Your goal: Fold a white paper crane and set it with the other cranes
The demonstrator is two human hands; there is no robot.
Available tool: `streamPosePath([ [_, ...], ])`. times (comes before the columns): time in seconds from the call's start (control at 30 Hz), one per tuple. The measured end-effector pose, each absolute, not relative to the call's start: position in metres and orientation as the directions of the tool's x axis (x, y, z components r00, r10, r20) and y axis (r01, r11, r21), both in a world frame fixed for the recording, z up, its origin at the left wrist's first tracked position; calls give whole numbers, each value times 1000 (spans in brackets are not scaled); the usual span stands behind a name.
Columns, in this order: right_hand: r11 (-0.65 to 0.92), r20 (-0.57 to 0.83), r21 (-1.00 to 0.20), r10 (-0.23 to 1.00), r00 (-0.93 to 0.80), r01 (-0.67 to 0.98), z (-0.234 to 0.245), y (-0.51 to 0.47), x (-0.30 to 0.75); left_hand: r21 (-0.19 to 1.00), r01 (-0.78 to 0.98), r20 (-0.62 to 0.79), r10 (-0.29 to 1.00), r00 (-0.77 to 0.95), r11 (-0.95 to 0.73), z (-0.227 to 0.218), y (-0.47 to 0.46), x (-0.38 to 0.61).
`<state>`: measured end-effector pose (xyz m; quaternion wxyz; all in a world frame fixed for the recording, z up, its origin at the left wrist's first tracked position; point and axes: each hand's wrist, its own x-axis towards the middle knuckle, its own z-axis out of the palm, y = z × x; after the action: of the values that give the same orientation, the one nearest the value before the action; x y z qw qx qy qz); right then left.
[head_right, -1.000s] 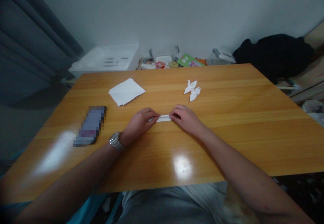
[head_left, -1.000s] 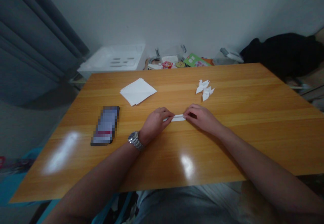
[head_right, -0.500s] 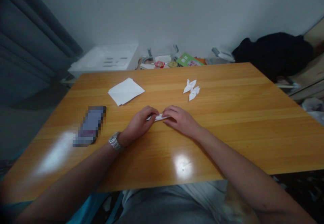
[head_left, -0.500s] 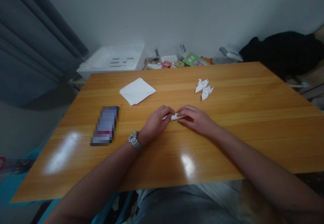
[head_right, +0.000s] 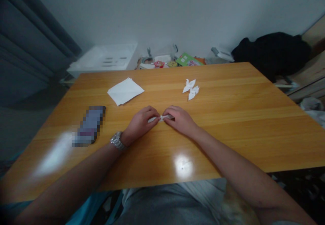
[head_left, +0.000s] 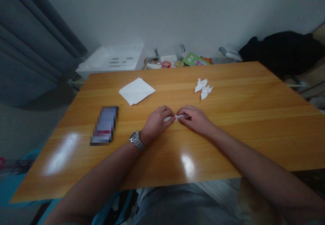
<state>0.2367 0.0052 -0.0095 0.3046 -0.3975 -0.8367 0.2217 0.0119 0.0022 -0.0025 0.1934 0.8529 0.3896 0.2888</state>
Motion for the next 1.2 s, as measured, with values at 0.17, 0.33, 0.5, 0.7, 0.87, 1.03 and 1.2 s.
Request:
streamPosePath([
  [0.17, 597, 342, -606, 793, -505, 526, -10, 6, 237, 526, 584, 325, 781, 534, -618, -2, 4, 12],
  [0.33, 596, 346, -604, 794, -500, 529, -9, 6, 237, 486, 609, 314, 776, 548, -627, -1, 4, 13],
  [0.5, 619, 370, -557, 782, -502, 554, -10, 6, 236, 458, 634, 297, 780, 551, -623, -2, 4, 14],
  [0.7, 671, 369, -454, 741, -561, 587, -8, 5, 237, 427, 647, 310, 774, 552, -632, -4, 4, 16],
  [0.87, 744, 377, -332, 669, -641, 580, -8, 6, 238, 320, 676, 311, 748, 587, -664, -3, 4, 17],
  [1.03, 761, 358, -225, 646, -674, 609, -6, 3, 238, 182, 695, 285, 714, 640, -696, 2, 1, 18],
  [1.2, 760, 317, -193, 647, -693, 621, -5, -1, 242, 86, 704, 239, 700, 673, -705, 9, -4, 18],
])
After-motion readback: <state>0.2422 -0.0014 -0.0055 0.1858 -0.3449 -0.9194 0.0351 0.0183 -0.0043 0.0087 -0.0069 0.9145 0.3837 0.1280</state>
